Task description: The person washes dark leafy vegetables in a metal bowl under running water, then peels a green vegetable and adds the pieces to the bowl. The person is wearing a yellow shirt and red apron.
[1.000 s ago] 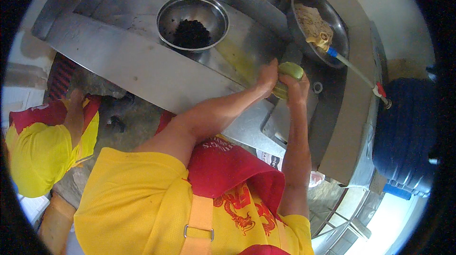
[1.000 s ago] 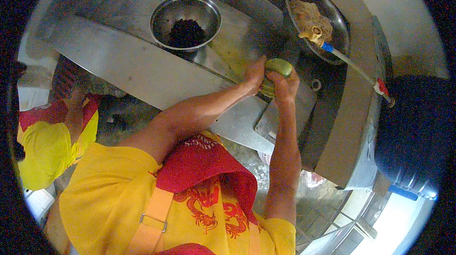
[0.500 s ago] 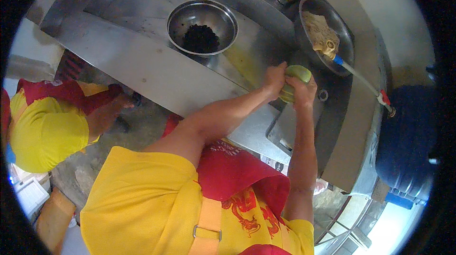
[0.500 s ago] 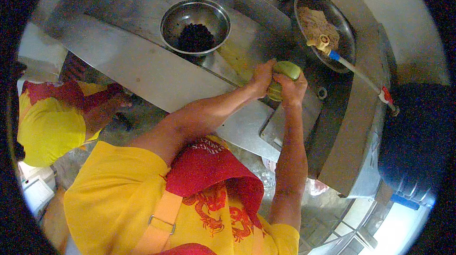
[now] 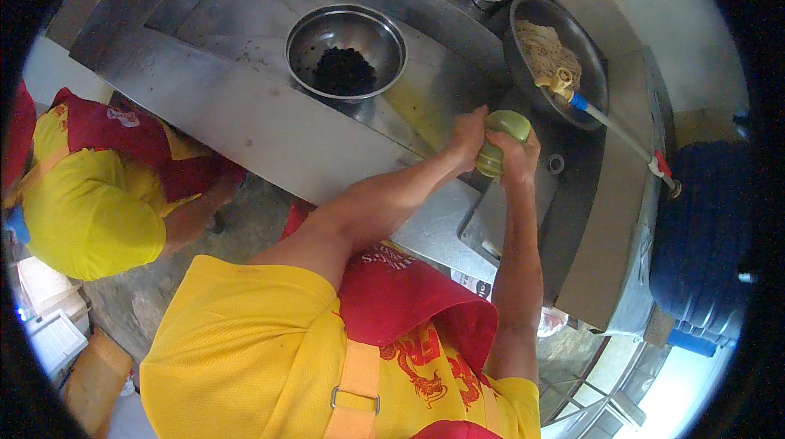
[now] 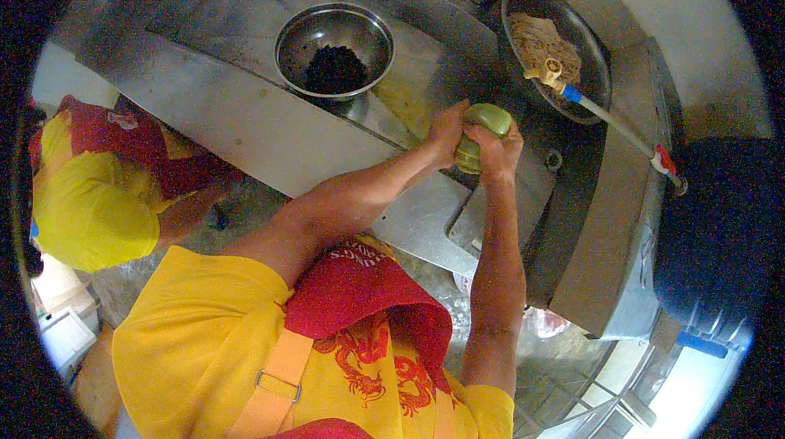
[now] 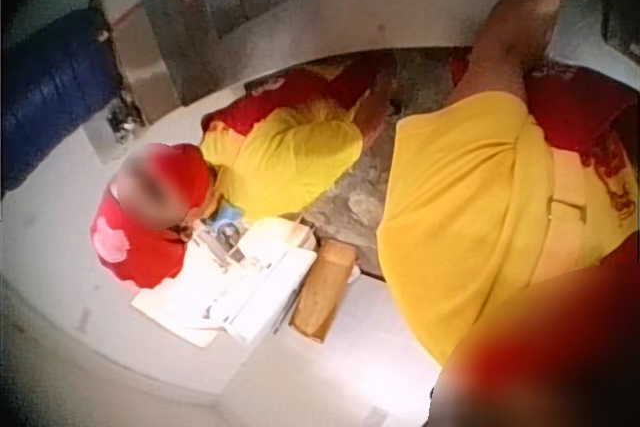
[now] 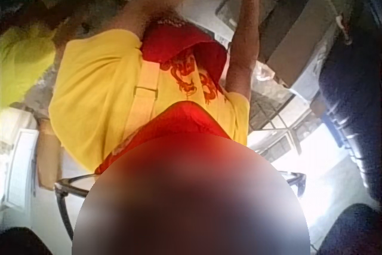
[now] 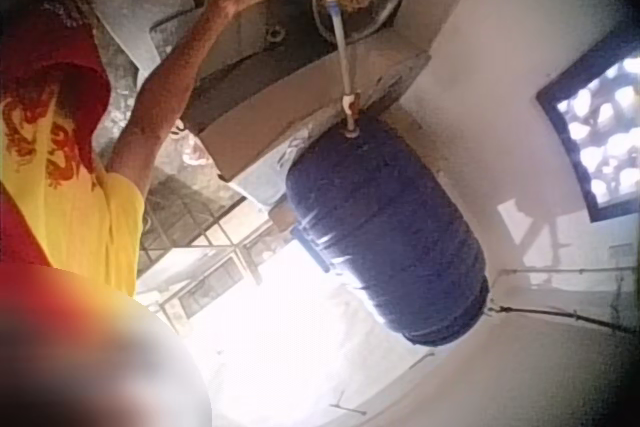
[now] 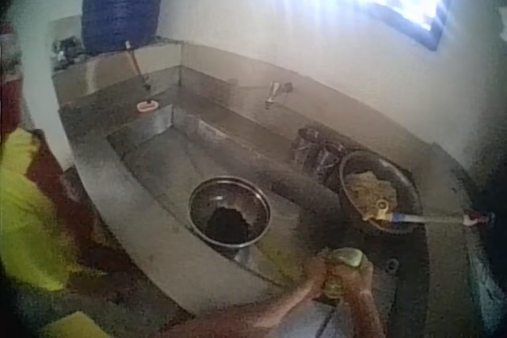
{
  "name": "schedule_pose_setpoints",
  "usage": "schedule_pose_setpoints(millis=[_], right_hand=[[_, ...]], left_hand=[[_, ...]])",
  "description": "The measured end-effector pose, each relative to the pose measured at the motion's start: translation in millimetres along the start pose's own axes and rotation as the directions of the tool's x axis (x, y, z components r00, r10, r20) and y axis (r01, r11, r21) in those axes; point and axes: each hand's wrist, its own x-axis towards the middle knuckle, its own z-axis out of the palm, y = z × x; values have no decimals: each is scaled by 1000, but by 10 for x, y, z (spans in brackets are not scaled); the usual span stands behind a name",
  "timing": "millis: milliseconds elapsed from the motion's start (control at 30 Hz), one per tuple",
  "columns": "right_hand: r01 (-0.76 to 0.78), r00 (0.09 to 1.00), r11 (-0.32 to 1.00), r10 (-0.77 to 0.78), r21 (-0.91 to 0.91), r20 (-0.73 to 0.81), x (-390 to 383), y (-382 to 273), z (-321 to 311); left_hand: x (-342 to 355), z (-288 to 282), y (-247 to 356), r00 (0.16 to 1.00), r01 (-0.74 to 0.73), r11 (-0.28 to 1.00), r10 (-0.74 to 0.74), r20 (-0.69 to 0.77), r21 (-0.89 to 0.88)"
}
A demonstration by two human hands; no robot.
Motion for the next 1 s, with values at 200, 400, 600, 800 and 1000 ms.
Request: schedule_pose_setpoints(millis=[200,400,600,800,1000], right_hand=[[-20,999,1000,20,9,25,-56,-10,-8],[-14,998,998,18,-61,61,-49,43,-33],[363,928,791,-355,-492,114,-276,-143,10],[437,898,576,-322,-691,299,-296,-202,-16],[223,968,898,-156,-380,198,-47,257,-187]], left_hand=[[-24,-40,-30,999,-13,1000,13,43,-17],[89,-130,-94,992,103,994,-100,81,-34],[16,-241,-75,960,-122,991,104,260,55],[-220,-31,37,975,-58,996,42,218,67],[-181,-94,21,976,204,977,-197,88,-68]])
